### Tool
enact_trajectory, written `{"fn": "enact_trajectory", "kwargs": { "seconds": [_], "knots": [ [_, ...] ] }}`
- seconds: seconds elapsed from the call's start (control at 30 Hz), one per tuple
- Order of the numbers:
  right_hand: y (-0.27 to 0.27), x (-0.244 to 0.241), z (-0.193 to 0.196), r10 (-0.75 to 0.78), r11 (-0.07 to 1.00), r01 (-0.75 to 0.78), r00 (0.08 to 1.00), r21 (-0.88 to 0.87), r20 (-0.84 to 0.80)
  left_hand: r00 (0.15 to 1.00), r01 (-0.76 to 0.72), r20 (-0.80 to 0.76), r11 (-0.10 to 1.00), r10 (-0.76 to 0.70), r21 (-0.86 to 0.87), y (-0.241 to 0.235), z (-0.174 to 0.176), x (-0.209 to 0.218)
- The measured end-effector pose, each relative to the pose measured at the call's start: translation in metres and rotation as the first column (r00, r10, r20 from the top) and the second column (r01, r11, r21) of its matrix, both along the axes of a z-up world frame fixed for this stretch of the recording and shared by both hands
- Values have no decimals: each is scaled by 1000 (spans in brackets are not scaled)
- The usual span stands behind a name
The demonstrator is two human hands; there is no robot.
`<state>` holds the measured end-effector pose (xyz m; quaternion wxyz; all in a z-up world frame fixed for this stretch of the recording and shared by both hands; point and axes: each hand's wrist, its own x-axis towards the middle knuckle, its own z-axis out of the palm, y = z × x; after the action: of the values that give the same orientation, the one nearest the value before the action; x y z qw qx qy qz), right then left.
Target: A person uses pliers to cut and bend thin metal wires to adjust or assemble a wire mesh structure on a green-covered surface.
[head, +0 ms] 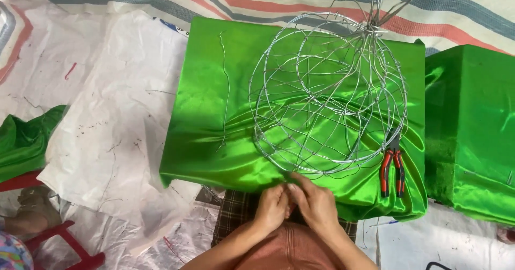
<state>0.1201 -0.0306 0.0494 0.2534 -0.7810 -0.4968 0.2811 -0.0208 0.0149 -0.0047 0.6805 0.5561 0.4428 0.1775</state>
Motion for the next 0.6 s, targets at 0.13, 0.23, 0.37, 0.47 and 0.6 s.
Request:
{"fn": "enact_trajectory", "kwargs": {
  "seconds": [0.13,0.23,0.37,0.47,0.6],
  "knots": [
    [17,1,-4,32,999,-30,998,-34,56,995,-4,102,994,-7,108,0,5,-7],
    [21,3,3,35,992,-24,995,-120,96,988,111,78,969,-131,219,6,6,-13],
    [20,11,4,79,990,-68,993,-123,84,946,301,-22,851,-323,430,18,8,-17],
    [20,14,6,81,991,-75,995,-110,58,901,400,-53,777,-430,487,27,7,-20],
    [23,18,24,73,997,-74,997,-20,-38,918,386,29,910,-394,151,30,40,-15]
  ]
}}
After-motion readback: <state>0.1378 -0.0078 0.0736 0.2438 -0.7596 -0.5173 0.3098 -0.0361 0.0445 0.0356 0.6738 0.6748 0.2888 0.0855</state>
